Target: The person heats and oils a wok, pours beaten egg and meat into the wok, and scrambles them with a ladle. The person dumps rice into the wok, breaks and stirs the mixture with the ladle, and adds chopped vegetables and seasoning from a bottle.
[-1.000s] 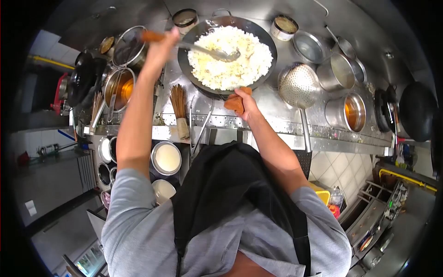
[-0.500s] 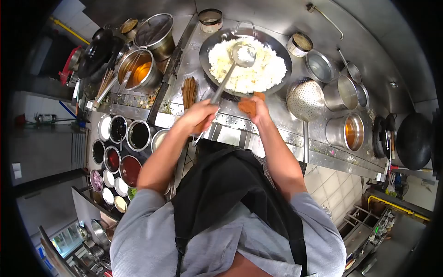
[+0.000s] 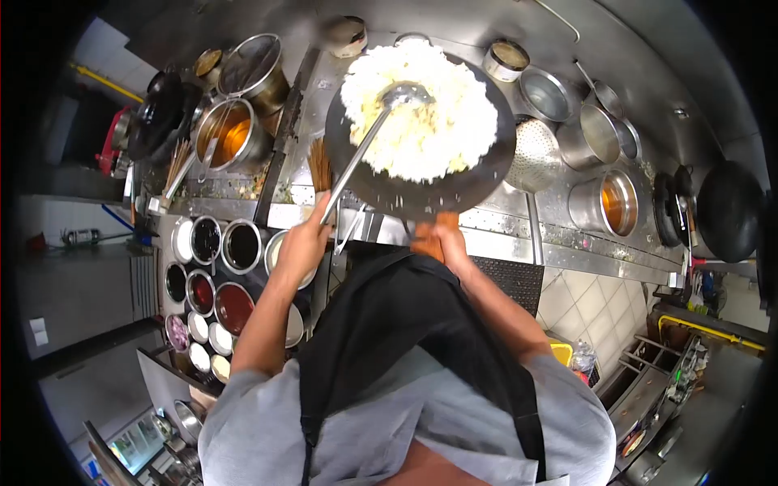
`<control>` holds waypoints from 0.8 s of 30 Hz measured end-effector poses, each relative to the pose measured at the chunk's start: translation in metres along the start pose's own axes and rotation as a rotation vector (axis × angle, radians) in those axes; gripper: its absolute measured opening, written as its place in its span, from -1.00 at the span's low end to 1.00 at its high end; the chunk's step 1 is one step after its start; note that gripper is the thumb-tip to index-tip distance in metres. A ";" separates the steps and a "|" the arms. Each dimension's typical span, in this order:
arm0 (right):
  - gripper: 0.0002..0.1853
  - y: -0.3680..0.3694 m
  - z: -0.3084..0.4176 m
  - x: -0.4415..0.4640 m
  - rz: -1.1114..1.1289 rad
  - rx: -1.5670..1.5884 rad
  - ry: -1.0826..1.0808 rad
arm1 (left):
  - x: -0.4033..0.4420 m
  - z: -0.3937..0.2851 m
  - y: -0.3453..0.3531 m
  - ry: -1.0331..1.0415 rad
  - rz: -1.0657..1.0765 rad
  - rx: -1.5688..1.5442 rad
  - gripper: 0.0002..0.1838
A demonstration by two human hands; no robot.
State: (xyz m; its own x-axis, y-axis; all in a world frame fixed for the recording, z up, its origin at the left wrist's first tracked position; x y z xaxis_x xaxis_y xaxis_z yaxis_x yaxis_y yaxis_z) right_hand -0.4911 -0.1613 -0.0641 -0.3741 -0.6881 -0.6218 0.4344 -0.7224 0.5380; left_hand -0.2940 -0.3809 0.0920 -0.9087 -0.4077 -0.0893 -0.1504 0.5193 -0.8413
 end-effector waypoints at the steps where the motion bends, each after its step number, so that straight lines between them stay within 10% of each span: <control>1: -0.53 -0.007 -0.002 -0.009 0.022 -0.049 -0.056 | -0.014 -0.004 -0.008 0.056 -0.032 -0.026 -0.19; 7: -0.61 0.043 0.067 0.051 -0.102 0.144 0.159 | -0.046 -0.044 -0.083 -0.111 0.292 -0.164 -0.25; 14: -0.57 -0.011 -0.019 -0.001 0.008 0.053 0.074 | -0.022 -0.009 0.038 -0.030 0.064 0.094 -0.25; 22: -0.70 0.043 0.070 0.068 -0.078 0.168 0.059 | -0.054 -0.043 -0.052 -0.196 0.261 -0.167 -0.28; 24: -0.70 0.034 0.057 0.074 -0.055 0.139 0.041 | -0.034 -0.022 -0.020 0.028 0.117 -0.056 -0.32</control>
State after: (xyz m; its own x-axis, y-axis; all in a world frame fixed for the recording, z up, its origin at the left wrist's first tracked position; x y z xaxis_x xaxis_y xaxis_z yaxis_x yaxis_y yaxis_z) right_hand -0.5512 -0.2404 -0.0594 -0.3590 -0.6459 -0.6737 0.2956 -0.7634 0.5744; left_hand -0.2685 -0.3613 0.1238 -0.9317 -0.3212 -0.1697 -0.0634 0.6038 -0.7946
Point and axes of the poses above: each hand's wrist, its own x-axis towards the middle knuckle, its own y-axis out of the palm, z = x × y, the point moved 7 cm from there along x, towards the middle knuckle, and after that the axes turned 14 degrees about y, right-handed, at the moved point
